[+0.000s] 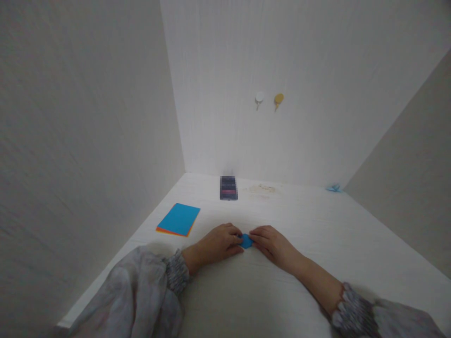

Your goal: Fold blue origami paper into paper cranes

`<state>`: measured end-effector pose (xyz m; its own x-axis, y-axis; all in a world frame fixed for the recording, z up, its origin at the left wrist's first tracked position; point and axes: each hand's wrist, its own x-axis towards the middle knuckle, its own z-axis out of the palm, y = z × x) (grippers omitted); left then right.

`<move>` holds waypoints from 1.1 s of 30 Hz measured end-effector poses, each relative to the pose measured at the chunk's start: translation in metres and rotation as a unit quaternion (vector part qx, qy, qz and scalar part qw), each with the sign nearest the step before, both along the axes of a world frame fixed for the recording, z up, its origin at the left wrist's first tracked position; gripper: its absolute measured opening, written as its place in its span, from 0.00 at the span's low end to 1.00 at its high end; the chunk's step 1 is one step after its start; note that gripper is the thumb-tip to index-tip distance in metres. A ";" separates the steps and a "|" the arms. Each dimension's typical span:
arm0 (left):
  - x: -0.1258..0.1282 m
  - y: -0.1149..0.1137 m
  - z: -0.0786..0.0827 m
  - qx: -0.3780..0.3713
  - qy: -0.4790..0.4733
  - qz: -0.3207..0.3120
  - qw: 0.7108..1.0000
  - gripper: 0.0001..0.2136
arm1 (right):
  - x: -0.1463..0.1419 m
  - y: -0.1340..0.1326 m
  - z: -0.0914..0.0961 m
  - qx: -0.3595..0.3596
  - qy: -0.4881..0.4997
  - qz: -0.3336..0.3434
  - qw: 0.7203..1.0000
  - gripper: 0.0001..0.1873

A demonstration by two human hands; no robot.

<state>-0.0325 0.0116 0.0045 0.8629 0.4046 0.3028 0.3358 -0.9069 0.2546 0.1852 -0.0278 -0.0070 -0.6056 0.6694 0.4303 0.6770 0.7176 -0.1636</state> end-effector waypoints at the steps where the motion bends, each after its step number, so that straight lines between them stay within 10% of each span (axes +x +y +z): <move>1: 0.000 -0.001 0.001 -0.002 0.000 0.000 1.000 0.11 | 0.000 0.000 0.001 0.002 0.002 0.001 1.000 0.13; 26: 0.000 -0.003 0.001 -0.058 -0.037 -0.013 0.998 0.10 | -0.001 -0.001 -0.004 -0.186 0.209 -0.055 0.958 0.26; 33: 0.002 0.001 -0.005 -0.059 -0.044 0.009 0.997 0.10 | -0.011 0.001 -0.004 -0.184 0.220 -0.117 0.951 0.16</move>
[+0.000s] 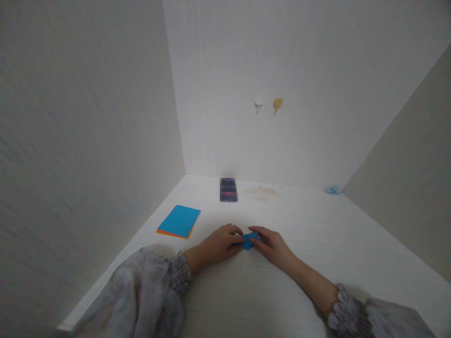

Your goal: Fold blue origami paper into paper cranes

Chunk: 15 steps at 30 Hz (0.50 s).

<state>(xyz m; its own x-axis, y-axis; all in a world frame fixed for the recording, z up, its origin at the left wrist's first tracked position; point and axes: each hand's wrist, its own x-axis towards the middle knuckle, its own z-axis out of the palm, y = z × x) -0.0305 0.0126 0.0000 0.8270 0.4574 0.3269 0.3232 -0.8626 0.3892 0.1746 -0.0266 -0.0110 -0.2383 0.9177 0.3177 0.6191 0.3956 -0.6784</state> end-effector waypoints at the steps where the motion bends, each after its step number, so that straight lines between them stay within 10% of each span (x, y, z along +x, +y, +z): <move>1: 0.000 0.001 -0.002 -0.004 -0.004 0.006 1.000 0.10 | -0.002 0.000 0.000 -0.001 -0.002 -0.013 1.000 0.13; 15: 0.002 0.007 -0.006 -0.134 -0.027 0.102 0.985 0.14 | -0.005 0.002 -0.004 -0.082 0.040 -0.030 0.995 0.06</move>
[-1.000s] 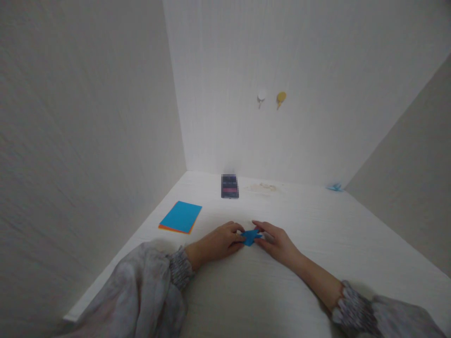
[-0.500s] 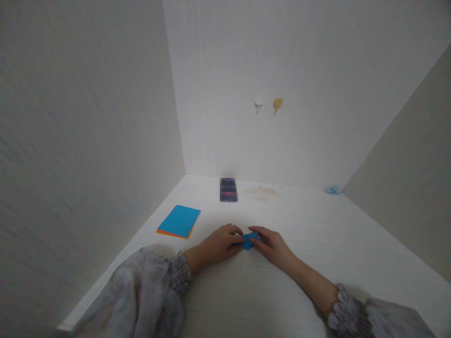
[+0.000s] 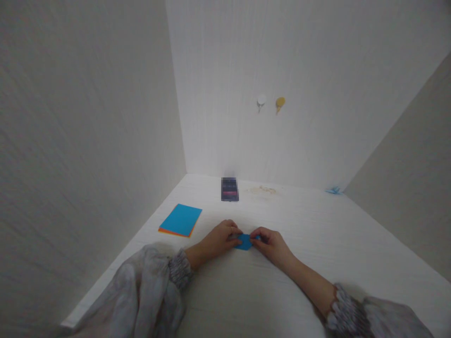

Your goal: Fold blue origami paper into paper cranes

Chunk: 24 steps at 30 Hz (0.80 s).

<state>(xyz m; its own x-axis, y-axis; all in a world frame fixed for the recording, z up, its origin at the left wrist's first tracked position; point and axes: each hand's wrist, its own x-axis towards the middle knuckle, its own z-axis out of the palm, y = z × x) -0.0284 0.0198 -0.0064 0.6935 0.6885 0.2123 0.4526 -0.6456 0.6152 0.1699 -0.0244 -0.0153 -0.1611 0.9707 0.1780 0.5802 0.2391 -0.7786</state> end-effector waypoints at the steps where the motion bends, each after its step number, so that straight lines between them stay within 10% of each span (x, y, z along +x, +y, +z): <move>1: 0.000 0.000 0.000 0.000 0.001 -0.002 1.000 0.12 | 0.000 0.000 0.000 -0.003 0.005 0.002 1.000 0.06; 24: 0.007 -0.005 0.009 -0.025 0.021 0.057 0.998 0.05 | -0.004 0.012 0.010 0.056 -0.158 0.095 0.981 0.09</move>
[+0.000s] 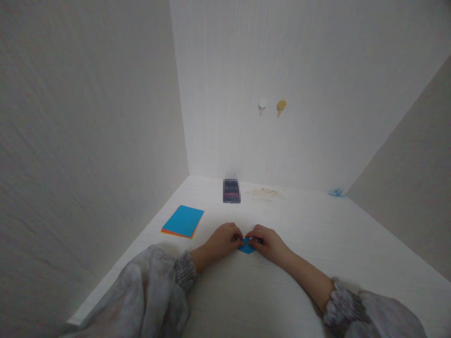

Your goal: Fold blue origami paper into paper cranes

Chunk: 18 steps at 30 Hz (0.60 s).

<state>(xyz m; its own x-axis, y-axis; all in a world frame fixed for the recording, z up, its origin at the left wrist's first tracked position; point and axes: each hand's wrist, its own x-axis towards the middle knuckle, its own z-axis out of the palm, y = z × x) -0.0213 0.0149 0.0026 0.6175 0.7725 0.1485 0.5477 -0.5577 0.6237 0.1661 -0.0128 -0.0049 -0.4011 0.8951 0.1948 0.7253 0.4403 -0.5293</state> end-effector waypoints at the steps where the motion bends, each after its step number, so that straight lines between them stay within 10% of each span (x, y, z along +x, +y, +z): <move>1: 0.000 -0.001 0.000 0.006 0.004 0.000 1.000 0.04 | 0.001 0.000 0.001 0.001 -0.003 0.007 1.000 0.09; 18: -0.008 -0.003 -0.003 0.050 -0.014 -0.078 0.996 0.07 | 0.005 -0.005 0.000 0.054 0.014 0.063 0.996 0.09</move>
<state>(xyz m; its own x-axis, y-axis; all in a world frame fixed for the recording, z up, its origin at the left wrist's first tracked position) -0.0291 0.0121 -0.0003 0.7236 0.6475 0.2389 0.4316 -0.6947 0.5754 0.1707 -0.0175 -0.0048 -0.5026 0.8108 0.3000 0.6460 0.5829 -0.4928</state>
